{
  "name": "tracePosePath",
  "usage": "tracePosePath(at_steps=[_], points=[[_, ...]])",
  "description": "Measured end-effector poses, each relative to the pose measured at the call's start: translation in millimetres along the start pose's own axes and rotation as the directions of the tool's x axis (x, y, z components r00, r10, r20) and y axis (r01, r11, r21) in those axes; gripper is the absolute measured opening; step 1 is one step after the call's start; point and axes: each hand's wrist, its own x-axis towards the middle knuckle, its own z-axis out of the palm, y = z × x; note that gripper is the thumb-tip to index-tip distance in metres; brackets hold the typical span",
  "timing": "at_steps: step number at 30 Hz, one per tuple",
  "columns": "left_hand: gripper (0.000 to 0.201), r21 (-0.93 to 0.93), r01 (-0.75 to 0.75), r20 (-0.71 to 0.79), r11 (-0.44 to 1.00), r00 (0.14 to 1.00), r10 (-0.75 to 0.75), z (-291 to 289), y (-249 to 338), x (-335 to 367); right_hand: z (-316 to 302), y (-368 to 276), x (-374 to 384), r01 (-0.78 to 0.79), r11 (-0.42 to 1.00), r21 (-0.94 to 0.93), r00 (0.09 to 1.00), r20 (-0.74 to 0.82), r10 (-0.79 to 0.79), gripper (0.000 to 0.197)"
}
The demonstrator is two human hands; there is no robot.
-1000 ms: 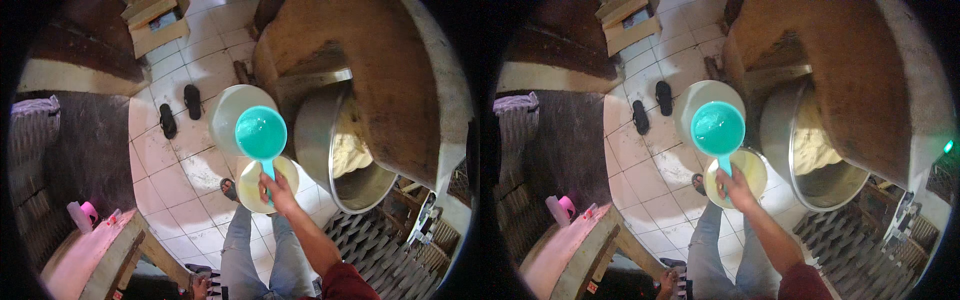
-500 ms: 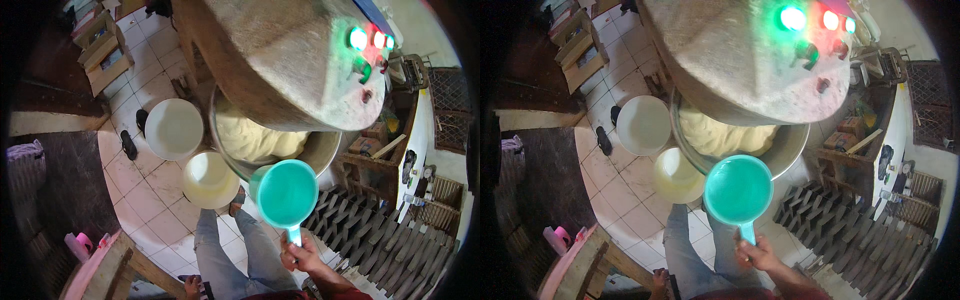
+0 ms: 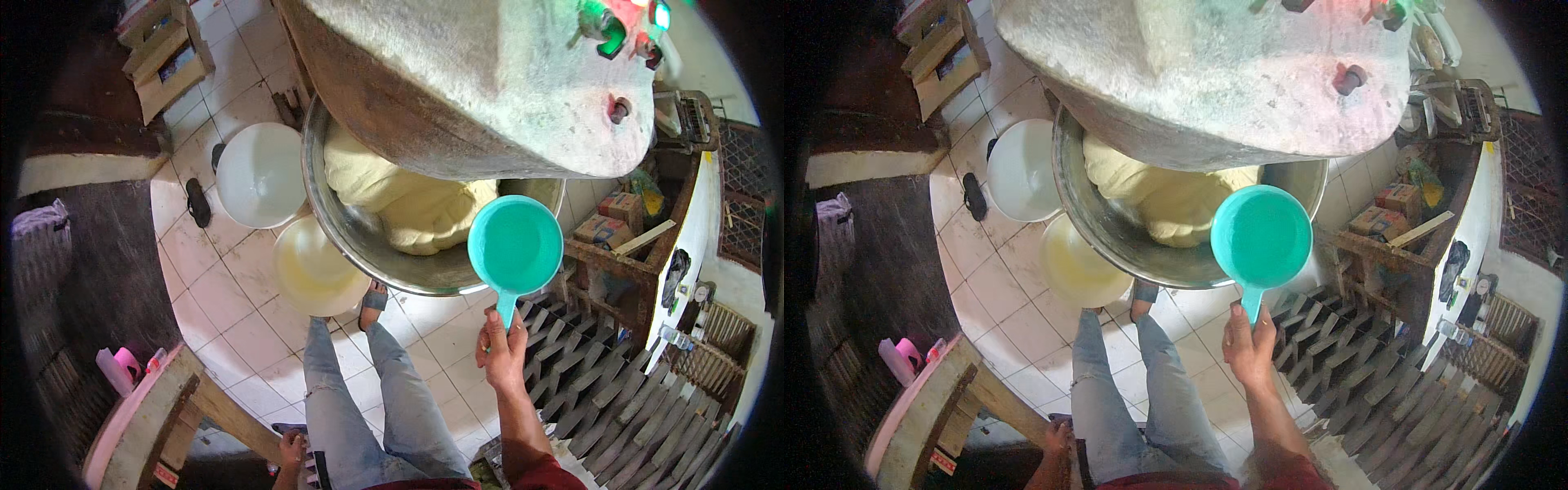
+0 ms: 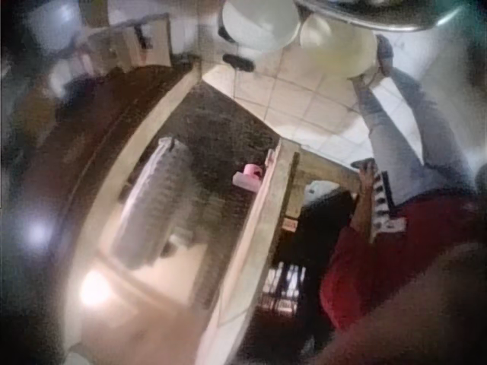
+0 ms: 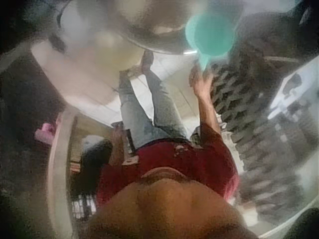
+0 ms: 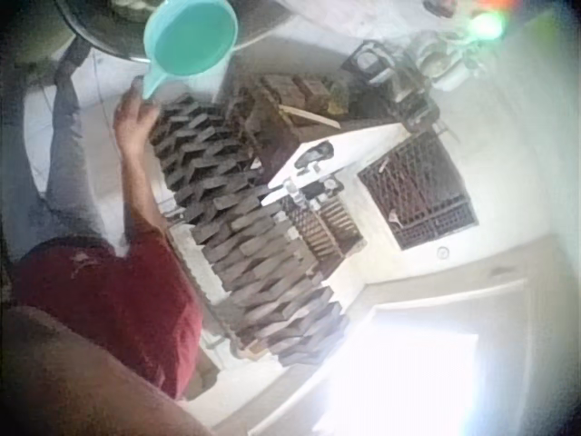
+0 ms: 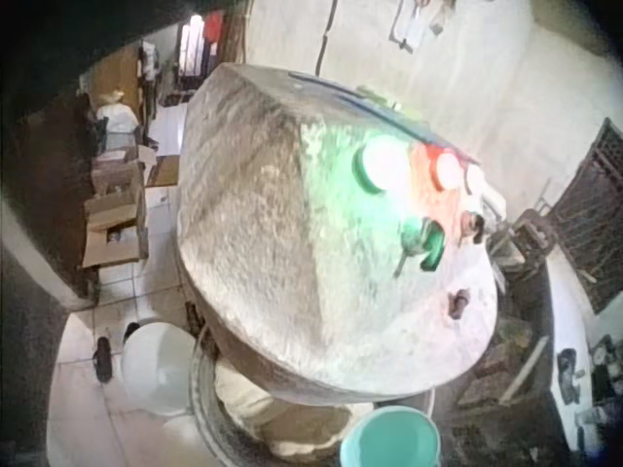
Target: The person scrapes dough from a metal tray into a large industrial mixer using a blue spatula. They then wipe the tray and a nearby table surface with a cloth. The person returns to the mixer to scrape the sides of the bowl and add water from a green scoop, continuing to scrape the dough mixture.
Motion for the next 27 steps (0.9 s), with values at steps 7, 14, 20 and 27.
tracePosePath(at_steps=[7, 14, 20, 27], points=[[0.031, 0.0, 0.047, 0.035, 0.999, 0.998, -0.047, 7, 11, 9, -1, 11, 20, 0.152, 0.975, -0.162, 0.986, -0.047, -0.162, 0.023], [0.025, 0.007, -0.075, 0.037, 0.997, 0.996, 0.075, 7, 32, 6, 2, -11, 18, 0.14, 0.986, -0.09, 0.984, -0.102, -0.148, 0.018], [0.025, -0.019, -0.002, 0.061, 1.0, 0.998, 0.003, 4, 51, 4, 23, -13, 1, -0.02, 1.0, -0.007, 1.0, -0.002, 0.02, 0.022], [0.024, -0.045, 0.056, 0.046, 0.997, 0.997, -0.054, 0, 44, 3, 17, 6, 15, 0.092, 0.992, -0.082, 0.995, -0.032, -0.095, 0.02]])
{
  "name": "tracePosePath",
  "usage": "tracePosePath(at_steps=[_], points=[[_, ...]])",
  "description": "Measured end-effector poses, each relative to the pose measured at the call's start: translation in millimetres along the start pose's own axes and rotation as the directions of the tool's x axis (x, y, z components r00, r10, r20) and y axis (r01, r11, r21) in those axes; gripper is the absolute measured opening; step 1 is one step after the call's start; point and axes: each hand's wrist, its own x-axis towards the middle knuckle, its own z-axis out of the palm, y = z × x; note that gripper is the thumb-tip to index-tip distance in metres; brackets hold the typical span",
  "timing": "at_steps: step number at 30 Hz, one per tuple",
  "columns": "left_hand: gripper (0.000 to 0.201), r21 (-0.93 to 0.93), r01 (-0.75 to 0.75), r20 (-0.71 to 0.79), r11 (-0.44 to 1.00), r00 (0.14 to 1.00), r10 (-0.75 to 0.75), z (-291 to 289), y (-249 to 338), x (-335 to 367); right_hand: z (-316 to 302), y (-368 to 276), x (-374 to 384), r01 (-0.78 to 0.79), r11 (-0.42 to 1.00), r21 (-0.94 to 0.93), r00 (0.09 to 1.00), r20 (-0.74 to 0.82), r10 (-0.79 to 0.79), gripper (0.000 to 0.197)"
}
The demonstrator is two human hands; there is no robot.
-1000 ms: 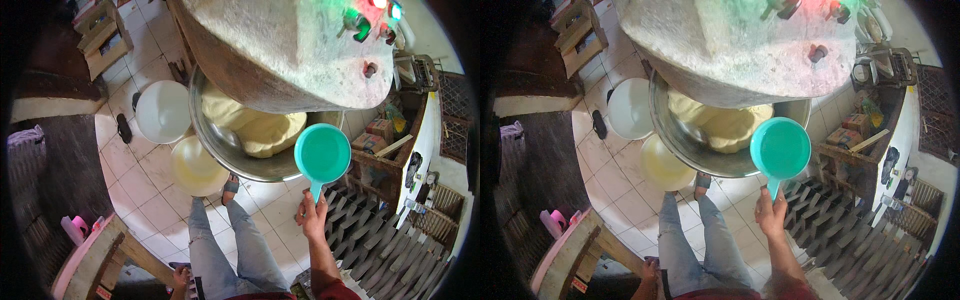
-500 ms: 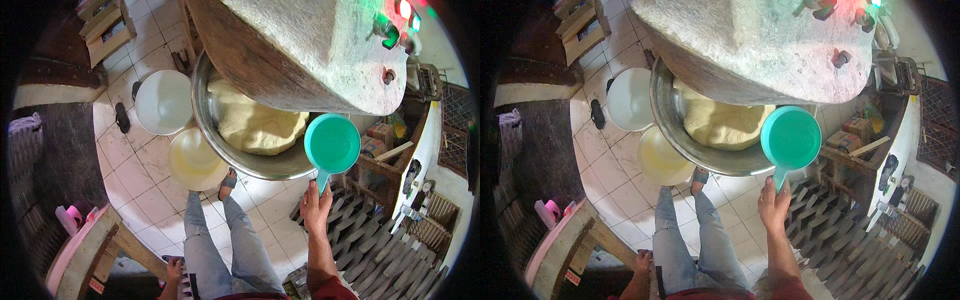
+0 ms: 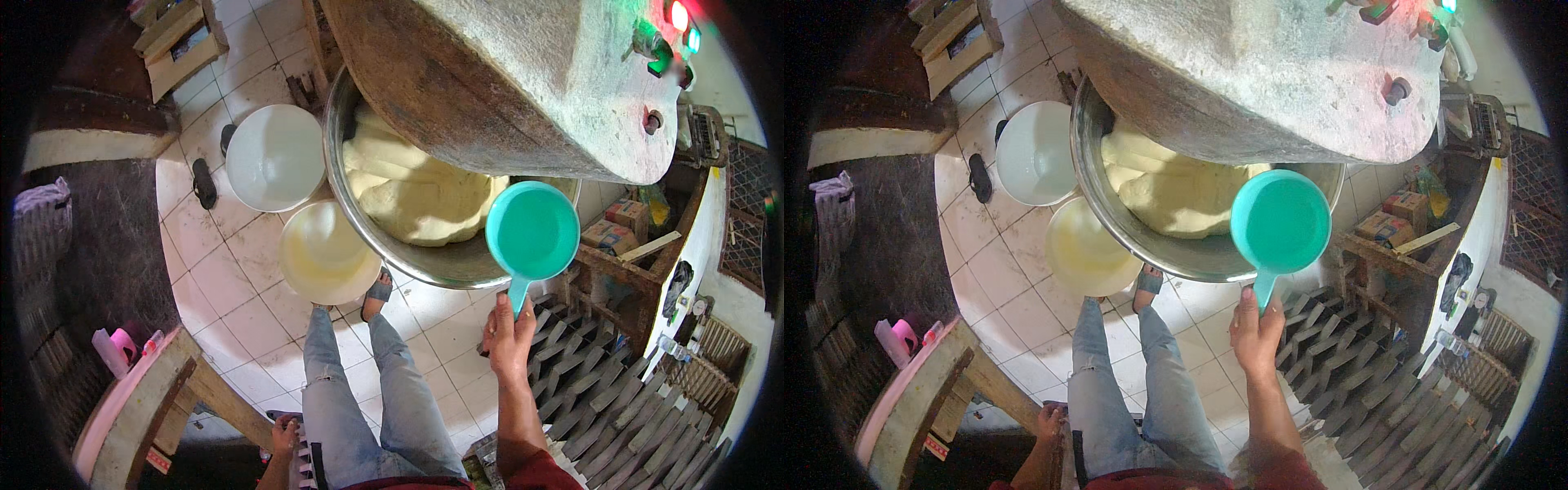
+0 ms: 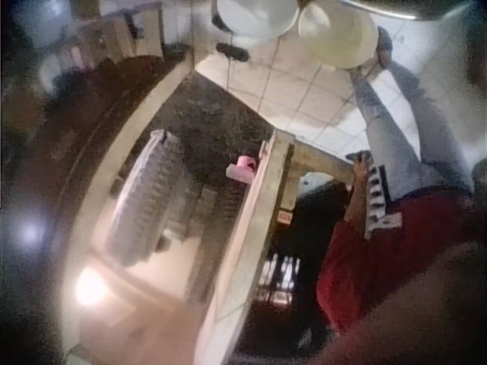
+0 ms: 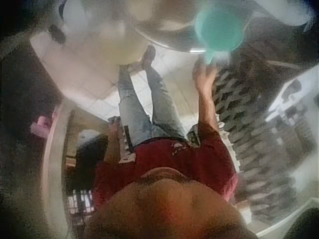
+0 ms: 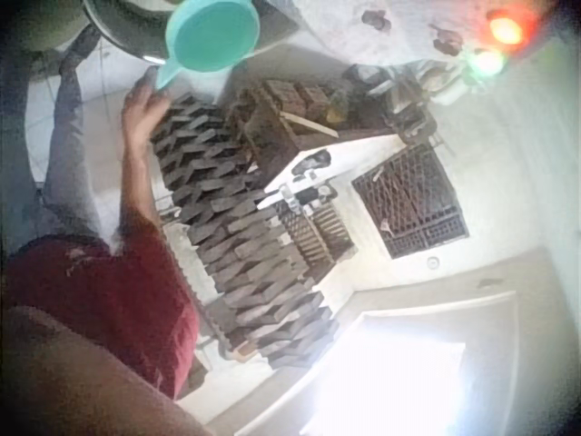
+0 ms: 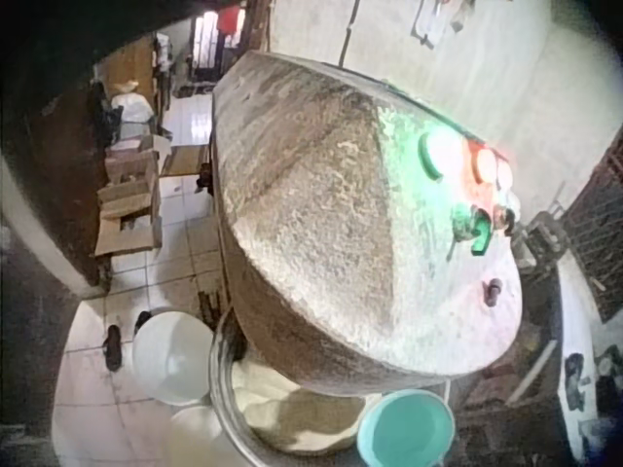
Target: The person scrapes dough from a metal tray into a large industrial mixer using a blue spatula. They then wipe the tray and a nearby table surface with a cloth. The person returns to the mixer to scrape the sides of the bowl and add water from a green scoop, continuing to scrape the dough mixture.
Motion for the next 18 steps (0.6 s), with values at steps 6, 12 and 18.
tracePosePath(at_steps=[6, 12, 18], points=[[0.026, 0.027, 0.045, -0.046, 0.999, 0.998, -0.044, -10, -28, 7, 1, -9, -3, 0.005, 0.999, 0.045, 0.996, -0.088, -0.001, 0.018], [0.028, 0.091, -0.029, -0.029, 0.995, 0.999, 0.032, 6, -11, 7, 6, -4, -8, -0.068, 0.996, 0.065, 0.997, 0.027, 0.067, 0.016], [0.029, 0.033, 0.043, -0.047, 0.999, 0.998, -0.042, 2, -16, 5, 6, -2, 8, 0.038, 0.999, -0.029, 0.999, -0.015, -0.038, 0.022]])
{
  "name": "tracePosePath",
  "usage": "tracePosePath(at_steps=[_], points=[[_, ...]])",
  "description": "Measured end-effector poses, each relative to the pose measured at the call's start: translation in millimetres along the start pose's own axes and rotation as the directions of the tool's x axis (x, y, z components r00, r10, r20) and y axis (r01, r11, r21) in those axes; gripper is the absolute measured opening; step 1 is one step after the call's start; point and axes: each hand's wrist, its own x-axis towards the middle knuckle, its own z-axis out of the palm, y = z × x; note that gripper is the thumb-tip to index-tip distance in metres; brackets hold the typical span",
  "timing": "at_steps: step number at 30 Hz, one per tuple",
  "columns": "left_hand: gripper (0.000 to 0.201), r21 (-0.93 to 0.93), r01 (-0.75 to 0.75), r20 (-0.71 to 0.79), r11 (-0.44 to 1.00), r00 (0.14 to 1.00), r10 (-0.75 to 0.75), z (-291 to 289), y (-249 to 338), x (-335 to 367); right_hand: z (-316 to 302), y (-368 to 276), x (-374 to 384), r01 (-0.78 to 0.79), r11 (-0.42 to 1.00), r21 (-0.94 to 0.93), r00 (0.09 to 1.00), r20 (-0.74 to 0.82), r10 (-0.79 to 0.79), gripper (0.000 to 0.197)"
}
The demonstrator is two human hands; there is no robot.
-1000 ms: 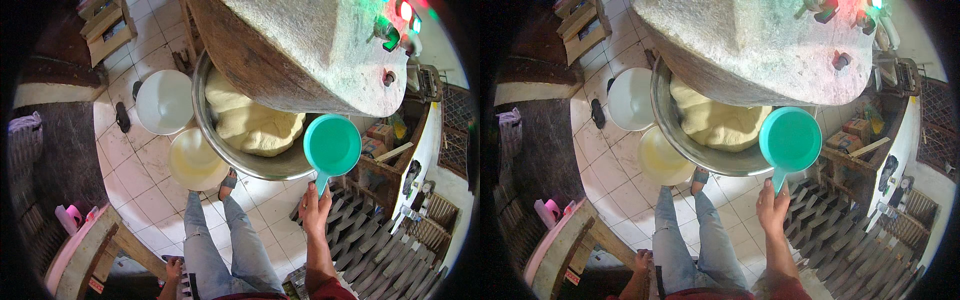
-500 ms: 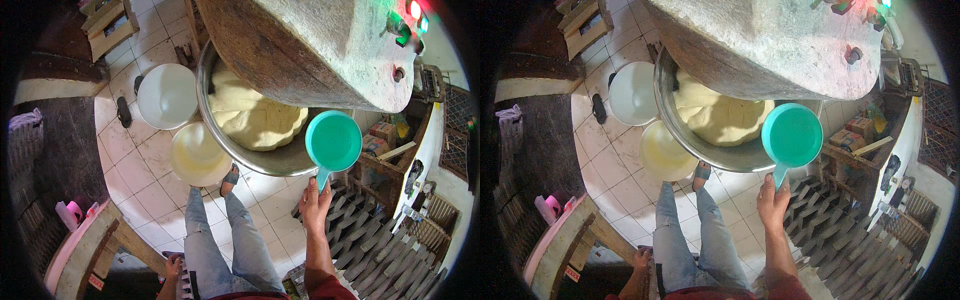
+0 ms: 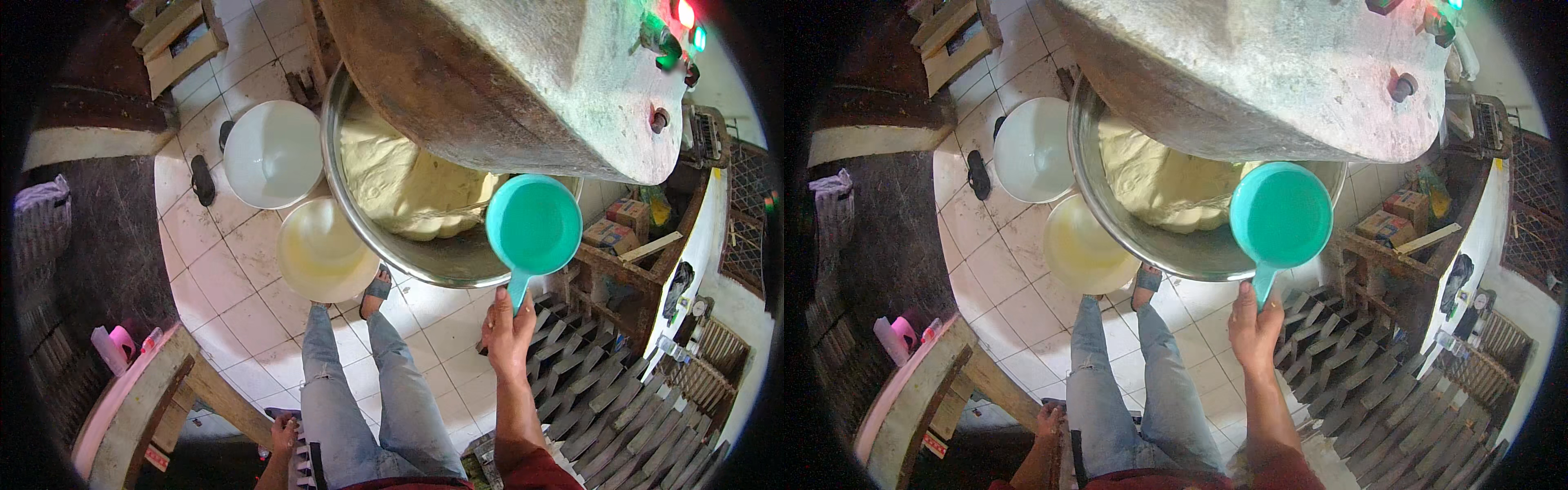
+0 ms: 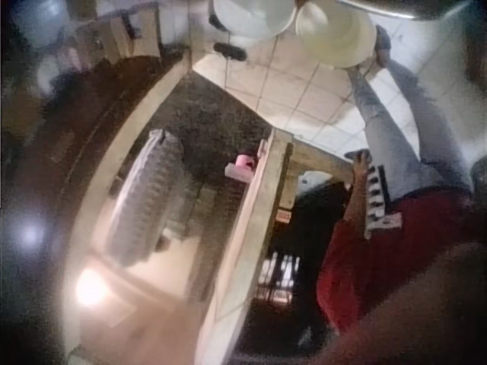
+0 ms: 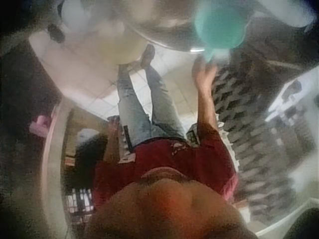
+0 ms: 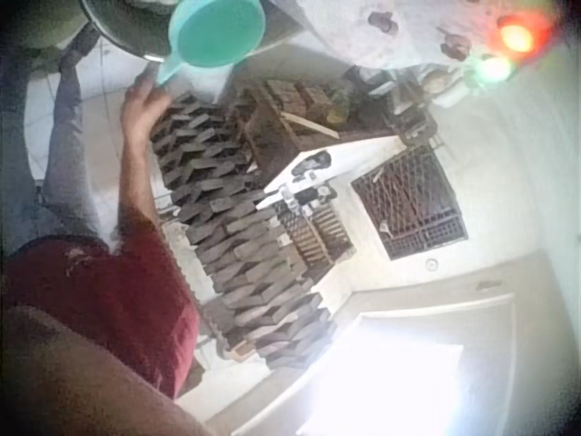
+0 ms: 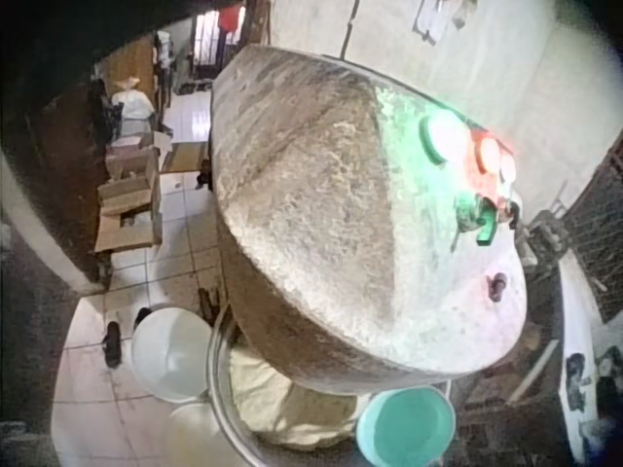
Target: The person scrapes dough from a metal tray into a large industrial mixer using a blue spatula. They then wipe the tray and a nearby table surface with a cloth. The person returns to the mixer to scrape the sides of the bowl and add water from a green scoop, continuing to scrape the dough mixture.
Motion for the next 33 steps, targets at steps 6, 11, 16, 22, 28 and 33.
tracePosePath(at_steps=[6, 11, 16, 22, 28, 33], points=[[0.026, -0.048, -0.018, 0.029, 0.999, 0.999, 0.02, 3, 11, -9, -2, -15, 1, -0.043, 0.998, 0.052, 0.997, -0.069, 0.047, 0.024], [0.023, 0.023, -0.054, 0.045, 0.998, 0.998, 0.053, 6, 22, -8, 2, -8, -5, -0.094, 0.992, 0.087, 0.995, -0.022, 0.096, 0.024], [0.026, 0.068, -0.035, 0.003, 0.997, 0.999, 0.035, 3, 6, 7, 6, -5, 4, -0.088, 0.996, 0.003, 0.996, -0.006, 0.088, 0.025], [0.028, 0.01, -0.14, 0.056, 0.99, 0.989, 0.14, -15, -25, 17, -3, 11, 18, 0.045, 0.999, -0.003, 0.996, -0.075, -0.045, 0.024], [0.027, 0.018, -0.085, 0.048, 0.996, 0.995, 0.084, -5, 5, 11, -2, -5, -2, -0.058, 0.998, 0.037, 0.998, -0.011, 0.058, 0.022], [0.027, 0.049, -0.061, 0.084, 0.997, 0.995, 0.057, -4, 16, 13, 1, -9, 2, -0.127, 0.99, 0.055, 0.992, 0.005, 0.127, 0.024]])
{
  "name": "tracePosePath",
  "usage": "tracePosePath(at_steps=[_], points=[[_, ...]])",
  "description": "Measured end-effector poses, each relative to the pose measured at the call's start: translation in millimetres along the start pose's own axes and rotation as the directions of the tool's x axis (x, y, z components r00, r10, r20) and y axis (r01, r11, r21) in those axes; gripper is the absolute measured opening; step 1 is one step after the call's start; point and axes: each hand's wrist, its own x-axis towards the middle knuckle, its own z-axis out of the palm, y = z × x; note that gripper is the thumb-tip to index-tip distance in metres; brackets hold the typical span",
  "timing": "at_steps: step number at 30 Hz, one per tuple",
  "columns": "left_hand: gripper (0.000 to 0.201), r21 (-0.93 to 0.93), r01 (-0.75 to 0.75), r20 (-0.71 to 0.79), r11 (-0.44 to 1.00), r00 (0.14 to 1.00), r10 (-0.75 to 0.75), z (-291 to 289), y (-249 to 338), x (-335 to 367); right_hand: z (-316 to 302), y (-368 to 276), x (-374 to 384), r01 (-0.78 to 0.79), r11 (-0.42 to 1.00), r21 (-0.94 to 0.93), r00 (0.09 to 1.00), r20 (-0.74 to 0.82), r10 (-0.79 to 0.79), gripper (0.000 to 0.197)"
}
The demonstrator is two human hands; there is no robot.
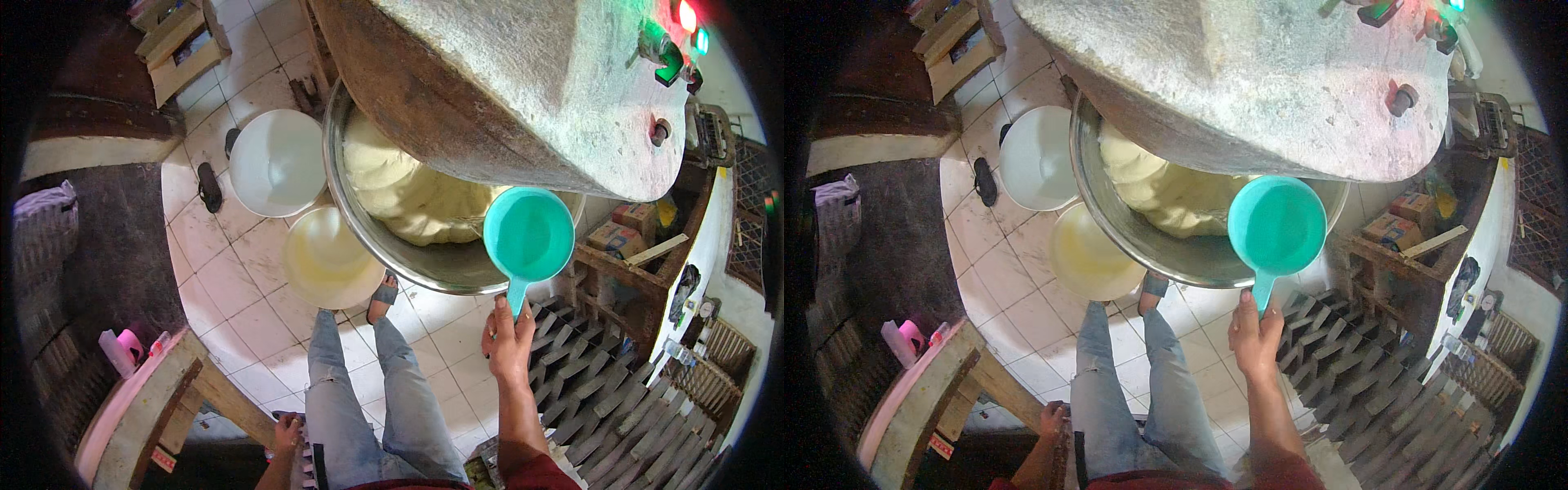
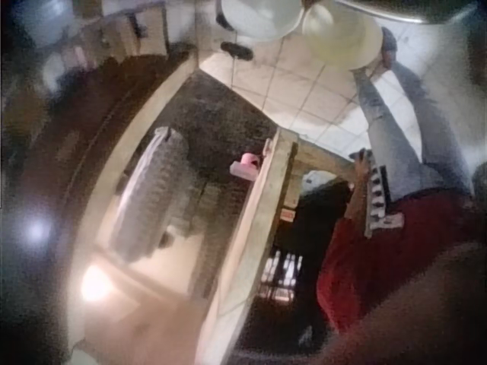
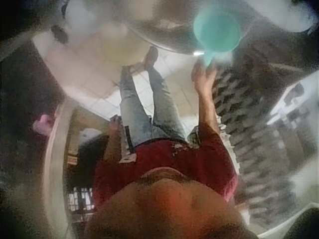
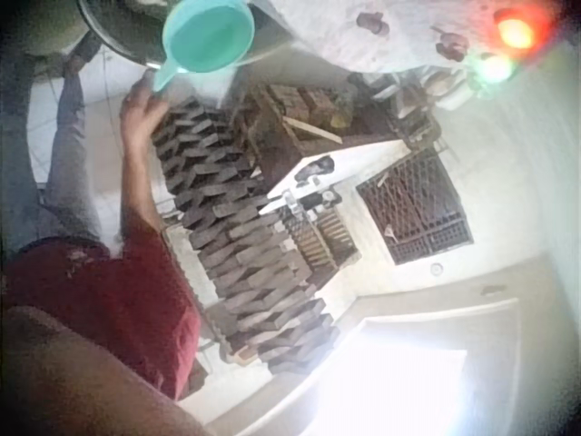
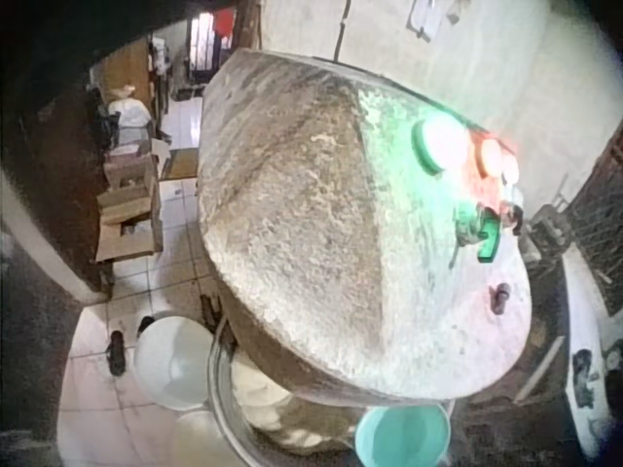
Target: The person scrapes dough from a metal tray into a large industrial mixer using a blue spatula. They then wipe the tray and a nearby table surface with a cloth. The person returns to the mixer to scrape the sides of the bowl and add water from a green scoop, continuing to scrape the dough mixture.
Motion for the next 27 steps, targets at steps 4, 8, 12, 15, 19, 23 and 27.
tracePosePath(at_steps=[4, 8, 12, 15, 19, 23, 27], points=[[0.024, 0.049, -0.037, 0.012, 0.998, 0.999, 0.036, -9, -10, 2, 2, 1, 14, 0.101, 0.995, -0.022, 0.991, -0.089, -0.102, 0.025], [0.022, -0.11, -0.014, -0.02, 0.994, 1.0, 0.012, -12, -28, 4, -4, 10, 21, 0.145, 0.989, -0.019, 0.982, -0.116, -0.146, 0.023], [0.02, -0.056, -0.005, 0.025, 0.998, 1.0, 0.006, -6, -16, 2, -1, 0, 7, 0.065, 0.998, -0.02, 0.997, -0.049, -0.066, 0.023], [0.018, -0.038, -0.012, -0.01, 0.999, 1.0, 0.011, 13, 26, -12, 3, 0, 3, 0.015, 1.0, 0.014, 1.0, -0.003, -0.015, 0.024], [0.019, -0.047, 0.035, -0.027, 0.998, 0.999, -0.036, 11, 6, -2, -9, 22, 15, 0.128, 0.988, -0.091, 0.992, 0.008, -0.128, 0.022], [0.024, -0.094, 0.037, -0.058, 0.995, 0.997, -0.042, 2, -17, -1, -6, 2, 22, 0.112, 0.992, -0.052, 0.99, -0.078, -0.116, 0.026], [0.027, -0.073, -0.011, -0.003, 0.997, 1.0, 0.011, -6, -21, 4, -7, 0, 19, 0.138, 0.99, 0.003, 0.986, -0.09, -0.137, 0.025]])
